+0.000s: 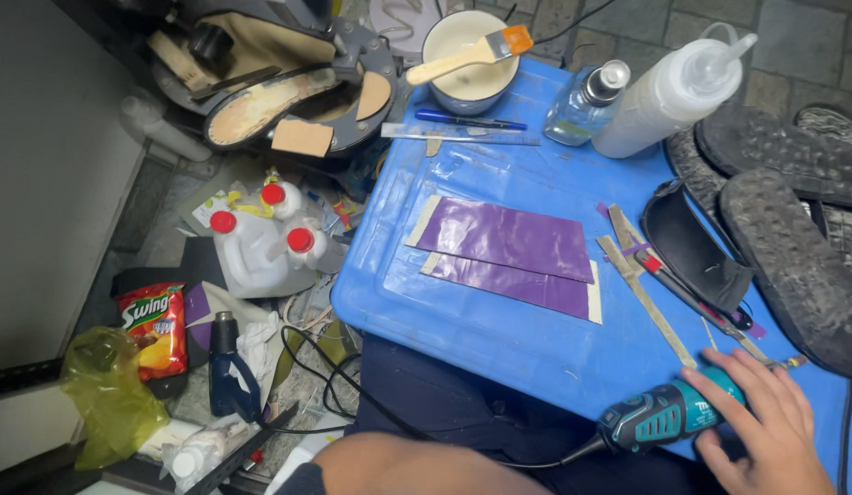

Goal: The person uses a rotary tool to grind the edges of a purple rectangular material on a blue workbench. They pause to flip and inspect the piece, then resume grinding. The person also handles a dark rectangular piece and a paintbrush near a container of white liquid.

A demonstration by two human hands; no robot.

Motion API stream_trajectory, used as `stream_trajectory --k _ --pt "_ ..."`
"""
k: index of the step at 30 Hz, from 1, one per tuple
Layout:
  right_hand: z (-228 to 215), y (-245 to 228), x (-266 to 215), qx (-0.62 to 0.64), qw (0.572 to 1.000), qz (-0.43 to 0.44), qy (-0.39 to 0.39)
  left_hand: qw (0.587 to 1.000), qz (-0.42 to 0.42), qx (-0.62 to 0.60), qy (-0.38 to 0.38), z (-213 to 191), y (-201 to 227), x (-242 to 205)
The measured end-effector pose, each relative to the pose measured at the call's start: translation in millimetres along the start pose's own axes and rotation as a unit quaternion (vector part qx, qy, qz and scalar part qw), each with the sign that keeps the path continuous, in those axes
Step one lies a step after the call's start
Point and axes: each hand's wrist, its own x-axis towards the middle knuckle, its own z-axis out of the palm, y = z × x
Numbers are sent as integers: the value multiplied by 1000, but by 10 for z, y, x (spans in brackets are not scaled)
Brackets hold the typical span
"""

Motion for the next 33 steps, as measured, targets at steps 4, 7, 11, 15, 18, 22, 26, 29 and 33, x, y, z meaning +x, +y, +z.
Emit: stream_trajectory --k 4,7,11,15,18,22,26,29,33 --pt "8 70 221 31 998 -19 -60 1000 7 26 9 -86 -16 -31" --pt "-89 -80 260 17 995 10 -102 998 9 44 33 -60 -10 -112" --pt "-192 -432 576 6 994 -85 -72 989 19 108 100 -27 87 -291" --pt "-258 -936 1026 44 980 -187 -45 965 32 196 172 -38 188 -423" --pt "-273 -1389 1403 69 968 -233 -53 936 32 266 228 -68 250 -529" --pt "-280 -1971 1922 116 944 -301 -69 881 23 359 306 -115 319 -706" --pt "-217 -2399 2253 138 914 -369 -95 828 -5 423 367 -130 357 -875" --pt "-149 -2613 2423 144 895 -404 -123 788 -21 465 403 -189 366 -980" --pt "0 -2813 2596 153 869 -444 -157 737 -39 509 443 -271 356 -1113"
